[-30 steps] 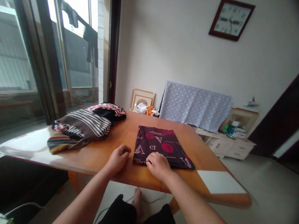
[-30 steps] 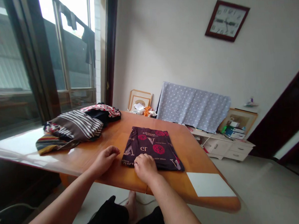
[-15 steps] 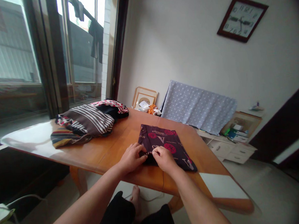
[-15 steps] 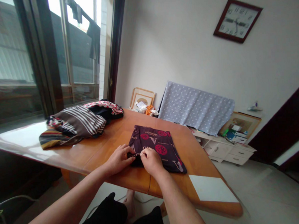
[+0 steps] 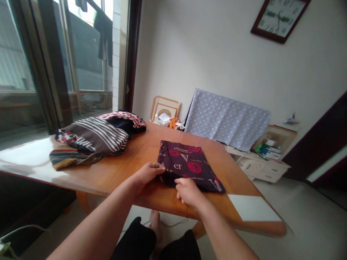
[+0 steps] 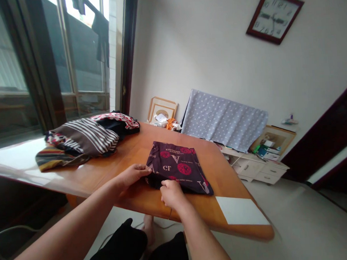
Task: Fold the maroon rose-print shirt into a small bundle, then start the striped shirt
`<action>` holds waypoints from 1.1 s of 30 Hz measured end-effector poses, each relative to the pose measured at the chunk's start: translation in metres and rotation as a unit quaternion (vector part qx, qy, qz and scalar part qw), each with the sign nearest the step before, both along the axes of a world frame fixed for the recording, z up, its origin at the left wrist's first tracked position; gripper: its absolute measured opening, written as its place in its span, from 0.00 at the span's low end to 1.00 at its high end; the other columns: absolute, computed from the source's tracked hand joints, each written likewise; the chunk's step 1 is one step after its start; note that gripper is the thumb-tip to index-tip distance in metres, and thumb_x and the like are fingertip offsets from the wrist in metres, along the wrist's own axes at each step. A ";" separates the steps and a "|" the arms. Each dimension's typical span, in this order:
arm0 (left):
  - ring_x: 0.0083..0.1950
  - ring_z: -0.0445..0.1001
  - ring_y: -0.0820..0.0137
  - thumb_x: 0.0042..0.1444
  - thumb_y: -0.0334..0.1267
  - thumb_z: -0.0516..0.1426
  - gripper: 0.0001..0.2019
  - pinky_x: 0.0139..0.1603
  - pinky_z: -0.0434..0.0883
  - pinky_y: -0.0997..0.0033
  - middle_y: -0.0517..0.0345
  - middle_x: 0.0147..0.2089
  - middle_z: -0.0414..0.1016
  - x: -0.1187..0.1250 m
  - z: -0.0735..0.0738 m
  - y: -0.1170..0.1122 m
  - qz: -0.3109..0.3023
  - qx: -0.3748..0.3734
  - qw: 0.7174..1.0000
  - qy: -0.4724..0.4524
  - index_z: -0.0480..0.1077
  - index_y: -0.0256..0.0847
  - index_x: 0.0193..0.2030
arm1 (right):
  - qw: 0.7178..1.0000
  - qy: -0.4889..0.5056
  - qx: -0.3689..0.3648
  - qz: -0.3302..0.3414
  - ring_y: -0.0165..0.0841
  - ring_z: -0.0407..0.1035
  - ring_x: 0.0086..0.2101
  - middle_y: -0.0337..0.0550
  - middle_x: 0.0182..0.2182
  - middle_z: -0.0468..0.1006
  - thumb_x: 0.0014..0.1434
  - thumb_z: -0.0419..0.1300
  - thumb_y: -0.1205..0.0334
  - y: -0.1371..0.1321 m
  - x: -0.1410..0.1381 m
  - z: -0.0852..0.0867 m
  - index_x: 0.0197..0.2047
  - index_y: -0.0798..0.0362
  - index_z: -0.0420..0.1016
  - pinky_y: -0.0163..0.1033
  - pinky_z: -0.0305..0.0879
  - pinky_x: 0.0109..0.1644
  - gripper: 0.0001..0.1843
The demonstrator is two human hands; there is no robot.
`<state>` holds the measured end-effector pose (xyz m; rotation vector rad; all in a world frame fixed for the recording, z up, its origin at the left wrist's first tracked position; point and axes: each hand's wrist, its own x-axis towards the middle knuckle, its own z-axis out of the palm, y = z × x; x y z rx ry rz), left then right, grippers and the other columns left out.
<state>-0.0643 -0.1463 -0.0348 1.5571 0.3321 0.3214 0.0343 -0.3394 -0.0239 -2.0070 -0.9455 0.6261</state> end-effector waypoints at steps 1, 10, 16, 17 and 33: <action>0.33 0.74 0.67 0.48 0.53 0.65 0.19 0.38 0.69 0.69 0.55 0.32 0.79 -0.002 0.003 0.000 -0.009 -0.014 1.000 0.003 0.76 0.37 0.34 | 0.999 0.052 -0.005 0.002 0.28 0.60 0.17 0.35 0.18 0.73 0.57 0.52 0.65 0.001 -0.001 0.002 0.63 0.55 0.72 0.31 0.53 0.23 0.30; 0.33 0.73 0.70 0.51 0.50 0.66 0.15 0.39 0.67 0.70 0.59 0.32 0.77 -0.008 0.004 0.002 -0.048 -0.068 0.996 -0.029 0.76 0.39 0.36 | 0.953 0.291 0.077 -0.019 0.24 0.51 0.14 0.34 0.19 0.73 0.55 0.53 0.65 0.003 -0.010 0.014 0.74 0.57 0.49 0.30 0.38 0.19 0.44; 0.34 0.74 0.68 0.51 0.50 0.65 0.16 0.38 0.68 0.69 0.56 0.34 0.79 -0.009 0.006 0.001 -0.041 -0.055 0.997 -0.025 0.76 0.38 0.38 | 0.946 0.319 0.054 0.019 0.24 0.52 0.14 0.35 0.20 0.75 0.55 0.53 0.65 0.010 -0.021 0.011 0.74 0.57 0.48 0.30 0.38 0.20 0.43; 0.35 0.74 0.68 0.51 0.49 0.65 0.16 0.39 0.68 0.69 0.55 0.35 0.79 -0.010 0.007 0.001 -0.038 -0.053 0.997 -0.028 0.77 0.39 0.38 | 0.947 0.316 0.046 0.034 0.24 0.52 0.14 0.34 0.20 0.75 0.54 0.53 0.65 0.011 -0.024 0.010 0.73 0.57 0.50 0.30 0.39 0.20 0.43; 0.38 0.72 0.68 0.48 0.36 0.59 0.10 0.43 0.69 0.69 0.58 0.37 0.76 -0.003 0.002 0.009 -0.021 0.007 0.999 -0.027 0.74 0.39 0.39 | 0.895 0.439 0.075 0.038 0.23 0.55 0.15 0.35 0.23 0.75 0.51 0.57 0.65 0.026 -0.051 -0.002 0.72 0.51 0.50 0.29 0.38 0.22 0.45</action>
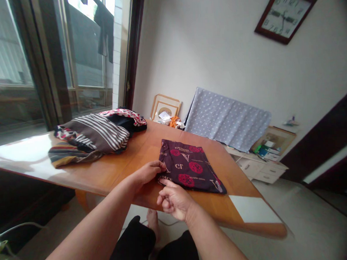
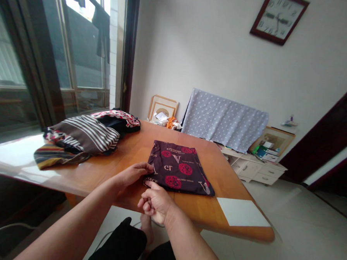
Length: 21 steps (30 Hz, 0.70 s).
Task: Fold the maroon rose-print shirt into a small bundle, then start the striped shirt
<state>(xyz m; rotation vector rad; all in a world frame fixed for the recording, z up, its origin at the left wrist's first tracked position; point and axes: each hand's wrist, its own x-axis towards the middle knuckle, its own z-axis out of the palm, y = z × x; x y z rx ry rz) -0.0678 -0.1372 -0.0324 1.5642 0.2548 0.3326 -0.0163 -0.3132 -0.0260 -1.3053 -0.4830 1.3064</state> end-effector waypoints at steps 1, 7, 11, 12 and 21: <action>0.37 0.71 0.69 0.48 0.36 0.59 0.10 0.42 0.69 0.69 0.58 0.37 0.75 -0.001 0.001 -0.001 -0.001 -0.002 1.000 0.002 0.74 0.39 0.39 | 1.000 0.007 0.001 -0.006 0.22 0.55 0.16 0.35 0.23 0.75 0.51 0.58 0.65 0.001 -0.001 0.000 0.71 0.51 0.52 0.29 0.38 0.22 0.44; 0.36 0.70 0.69 0.50 0.38 0.58 0.11 0.38 0.69 0.70 0.58 0.37 0.75 -0.007 0.009 -0.009 0.006 -0.013 1.000 0.014 0.74 0.40 0.41 | 0.999 0.037 0.005 -0.018 0.21 0.54 0.16 0.34 0.25 0.76 0.52 0.60 0.63 0.002 -0.008 0.001 0.70 0.48 0.52 0.28 0.37 0.23 0.43; 0.35 0.69 0.69 0.50 0.38 0.57 0.11 0.37 0.69 0.70 0.59 0.36 0.74 -0.007 0.007 -0.009 0.015 0.012 1.000 0.025 0.74 0.40 0.41 | 0.999 0.043 0.015 0.006 0.22 0.52 0.15 0.34 0.23 0.75 0.51 0.57 0.65 0.001 -0.011 -0.002 0.73 0.49 0.47 0.29 0.37 0.23 0.46; 0.35 0.69 0.69 0.50 0.38 0.57 0.11 0.38 0.69 0.70 0.59 0.36 0.74 -0.005 0.005 -0.008 0.018 0.023 0.999 0.027 0.74 0.40 0.41 | 0.999 0.038 0.018 0.015 0.22 0.51 0.15 0.34 0.23 0.75 0.51 0.56 0.65 0.001 -0.012 -0.003 0.73 0.49 0.46 0.29 0.37 0.22 0.47; 0.38 0.72 0.68 0.44 0.30 0.56 0.17 0.41 0.70 0.70 0.58 0.39 0.75 0.007 -0.014 0.002 0.006 0.139 0.990 0.015 0.72 0.41 0.43 | 0.994 -0.085 0.002 0.070 0.23 0.51 0.12 0.32 0.19 0.74 0.50 0.53 0.66 0.000 -0.032 0.001 0.75 0.47 0.39 0.28 0.38 0.20 0.51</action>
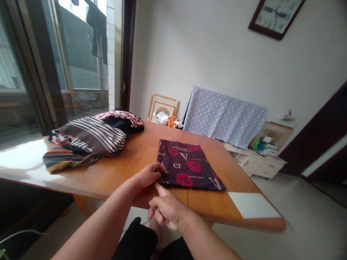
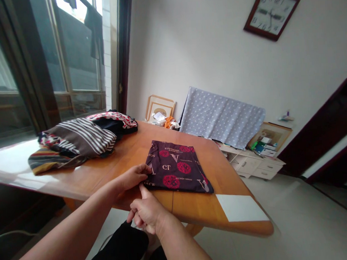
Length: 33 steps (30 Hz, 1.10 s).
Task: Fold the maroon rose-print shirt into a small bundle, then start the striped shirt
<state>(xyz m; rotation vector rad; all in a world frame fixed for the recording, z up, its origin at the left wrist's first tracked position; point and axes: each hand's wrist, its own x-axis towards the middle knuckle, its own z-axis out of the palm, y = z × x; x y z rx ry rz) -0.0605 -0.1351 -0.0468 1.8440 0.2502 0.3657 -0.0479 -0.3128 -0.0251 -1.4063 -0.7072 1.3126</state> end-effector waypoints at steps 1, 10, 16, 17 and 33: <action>0.39 0.72 0.68 0.43 0.29 0.56 0.18 0.41 0.70 0.70 0.58 0.39 0.75 0.001 -0.001 0.000 -0.004 0.010 1.000 -0.001 0.72 0.41 0.43 | 1.000 -0.009 -0.004 0.000 0.23 0.50 0.12 0.32 0.19 0.74 0.51 0.53 0.66 0.000 -0.002 0.000 0.75 0.47 0.38 0.28 0.38 0.20 0.51; 0.43 0.73 0.67 0.41 0.26 0.56 0.20 0.46 0.71 0.69 0.57 0.41 0.76 0.003 -0.004 0.001 0.005 0.093 0.996 -0.002 0.72 0.41 0.44 | 0.999 -0.041 -0.025 0.009 0.24 0.51 0.10 0.31 0.17 0.73 0.52 0.52 0.68 0.001 -0.002 0.000 0.75 0.47 0.41 0.27 0.41 0.19 0.48; 0.41 0.73 0.67 0.43 0.30 0.57 0.19 0.44 0.71 0.69 0.57 0.41 0.76 -0.004 0.003 -0.005 0.002 0.065 0.998 -0.009 0.73 0.40 0.45 | 0.998 -0.051 -0.017 0.021 0.24 0.53 0.11 0.30 0.17 0.73 0.51 0.53 0.68 -0.006 -0.004 0.003 0.73 0.46 0.47 0.27 0.44 0.19 0.46; 0.41 0.73 0.67 0.45 0.32 0.58 0.17 0.43 0.71 0.69 0.57 0.41 0.76 -0.006 0.005 -0.006 0.005 0.044 0.999 -0.009 0.73 0.40 0.45 | 0.998 -0.050 -0.017 0.029 0.25 0.55 0.12 0.31 0.19 0.74 0.52 0.53 0.67 -0.010 -0.005 0.004 0.74 0.47 0.46 0.27 0.46 0.19 0.46; 0.50 0.69 0.52 0.54 0.48 0.57 0.11 0.50 0.62 0.54 0.48 0.45 0.75 -0.057 0.018 -0.037 0.228 0.377 0.885 0.148 0.75 0.45 0.35 | 0.781 -0.570 0.092 -0.236 0.38 0.72 0.47 0.46 0.43 0.80 0.59 0.53 0.67 -0.063 0.100 -0.015 0.45 0.51 0.79 0.42 0.65 0.55 0.15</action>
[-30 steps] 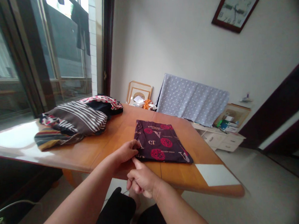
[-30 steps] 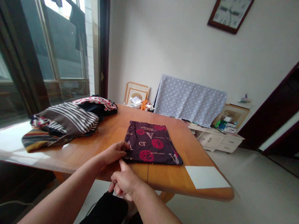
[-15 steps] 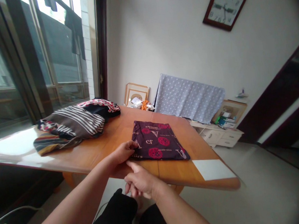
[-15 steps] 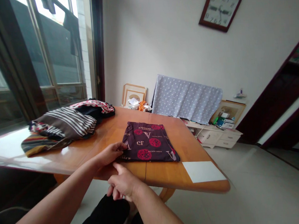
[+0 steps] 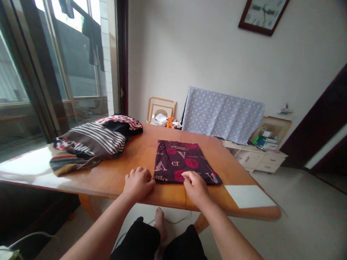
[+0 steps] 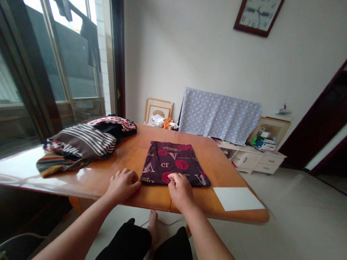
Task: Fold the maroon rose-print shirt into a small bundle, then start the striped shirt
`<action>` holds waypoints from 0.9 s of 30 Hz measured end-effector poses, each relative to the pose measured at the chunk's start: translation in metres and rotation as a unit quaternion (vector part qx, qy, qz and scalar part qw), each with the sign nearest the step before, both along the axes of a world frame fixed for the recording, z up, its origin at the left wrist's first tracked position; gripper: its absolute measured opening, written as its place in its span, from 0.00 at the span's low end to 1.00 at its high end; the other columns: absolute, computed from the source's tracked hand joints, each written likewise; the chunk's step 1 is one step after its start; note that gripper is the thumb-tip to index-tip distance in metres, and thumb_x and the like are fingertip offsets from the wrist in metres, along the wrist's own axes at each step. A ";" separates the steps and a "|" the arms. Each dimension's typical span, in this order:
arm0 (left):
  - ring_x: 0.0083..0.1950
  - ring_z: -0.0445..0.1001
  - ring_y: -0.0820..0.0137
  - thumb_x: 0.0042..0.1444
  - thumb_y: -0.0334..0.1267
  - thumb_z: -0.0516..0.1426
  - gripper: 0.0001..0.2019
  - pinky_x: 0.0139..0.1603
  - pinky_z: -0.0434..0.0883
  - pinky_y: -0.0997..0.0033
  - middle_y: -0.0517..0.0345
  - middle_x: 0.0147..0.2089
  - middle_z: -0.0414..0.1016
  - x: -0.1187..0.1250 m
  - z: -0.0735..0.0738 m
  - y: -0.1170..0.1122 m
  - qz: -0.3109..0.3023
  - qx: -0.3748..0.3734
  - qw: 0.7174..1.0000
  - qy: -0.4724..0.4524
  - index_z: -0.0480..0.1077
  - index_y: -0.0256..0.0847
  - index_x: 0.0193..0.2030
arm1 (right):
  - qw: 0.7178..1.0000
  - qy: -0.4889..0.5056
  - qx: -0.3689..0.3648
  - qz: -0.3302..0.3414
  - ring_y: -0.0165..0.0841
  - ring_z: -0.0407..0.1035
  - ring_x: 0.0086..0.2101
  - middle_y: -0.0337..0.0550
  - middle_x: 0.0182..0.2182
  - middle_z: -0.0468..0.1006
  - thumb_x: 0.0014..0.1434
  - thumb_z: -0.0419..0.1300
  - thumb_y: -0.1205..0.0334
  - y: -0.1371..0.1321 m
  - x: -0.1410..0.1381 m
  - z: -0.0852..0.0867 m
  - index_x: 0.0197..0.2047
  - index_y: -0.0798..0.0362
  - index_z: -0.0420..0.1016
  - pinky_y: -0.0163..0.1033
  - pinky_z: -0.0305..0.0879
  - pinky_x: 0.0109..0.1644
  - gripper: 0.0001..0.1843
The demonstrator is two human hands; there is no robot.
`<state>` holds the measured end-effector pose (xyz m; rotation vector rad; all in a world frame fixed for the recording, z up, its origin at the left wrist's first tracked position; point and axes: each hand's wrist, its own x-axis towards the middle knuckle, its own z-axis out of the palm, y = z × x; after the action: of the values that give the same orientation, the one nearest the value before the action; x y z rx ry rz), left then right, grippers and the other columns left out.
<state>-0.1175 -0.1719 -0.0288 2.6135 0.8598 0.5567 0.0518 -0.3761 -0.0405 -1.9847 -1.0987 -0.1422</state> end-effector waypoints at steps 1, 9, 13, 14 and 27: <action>0.51 0.68 0.51 0.54 0.49 0.57 0.11 0.51 0.62 0.53 0.47 0.46 0.74 0.000 -0.001 -0.004 0.005 0.009 1.000 0.014 0.75 0.45 0.35 | 0.999 -0.023 -0.023 -0.003 0.38 0.71 0.48 0.47 0.43 0.80 0.58 0.53 0.69 0.001 0.006 -0.002 0.46 0.51 0.79 0.42 0.65 0.56 0.16; 0.56 0.65 0.46 0.52 0.48 0.57 0.12 0.54 0.59 0.48 0.44 0.50 0.73 0.016 -0.003 -0.020 0.051 -0.020 0.998 0.013 0.76 0.45 0.33 | 0.992 -0.050 -0.116 -0.025 0.40 0.69 0.51 0.48 0.47 0.78 0.57 0.57 0.69 0.001 0.015 -0.017 0.52 0.51 0.78 0.42 0.62 0.58 0.20; 0.56 0.66 0.45 0.55 0.50 0.55 0.14 0.55 0.58 0.47 0.44 0.50 0.75 0.023 0.000 -0.024 0.067 -0.039 0.997 -0.006 0.75 0.44 0.34 | 0.990 -0.037 -0.130 -0.032 0.39 0.69 0.51 0.46 0.47 0.77 0.57 0.58 0.68 0.001 0.017 -0.017 0.53 0.49 0.77 0.42 0.61 0.58 0.21; 0.55 0.67 0.45 0.56 0.51 0.54 0.14 0.54 0.58 0.47 0.44 0.48 0.76 0.025 0.000 -0.026 0.068 -0.038 0.997 -0.005 0.75 0.44 0.35 | 0.990 -0.034 -0.131 -0.032 0.39 0.69 0.51 0.46 0.47 0.77 0.58 0.58 0.68 0.001 0.017 -0.016 0.54 0.48 0.77 0.41 0.61 0.57 0.21; 0.52 0.72 0.49 0.58 0.44 0.52 0.12 0.53 0.58 0.50 0.46 0.42 0.79 0.024 0.003 -0.029 0.085 0.012 0.996 0.026 0.68 0.45 0.46 | 0.988 -0.031 -0.146 -0.044 0.40 0.68 0.51 0.47 0.49 0.75 0.58 0.60 0.63 0.000 0.016 -0.015 0.56 0.47 0.76 0.42 0.60 0.57 0.21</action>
<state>-0.0939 -0.2013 -0.0259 2.6026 1.1073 0.5486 0.0680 -0.3763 -0.0554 -2.3041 -1.1230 -0.0937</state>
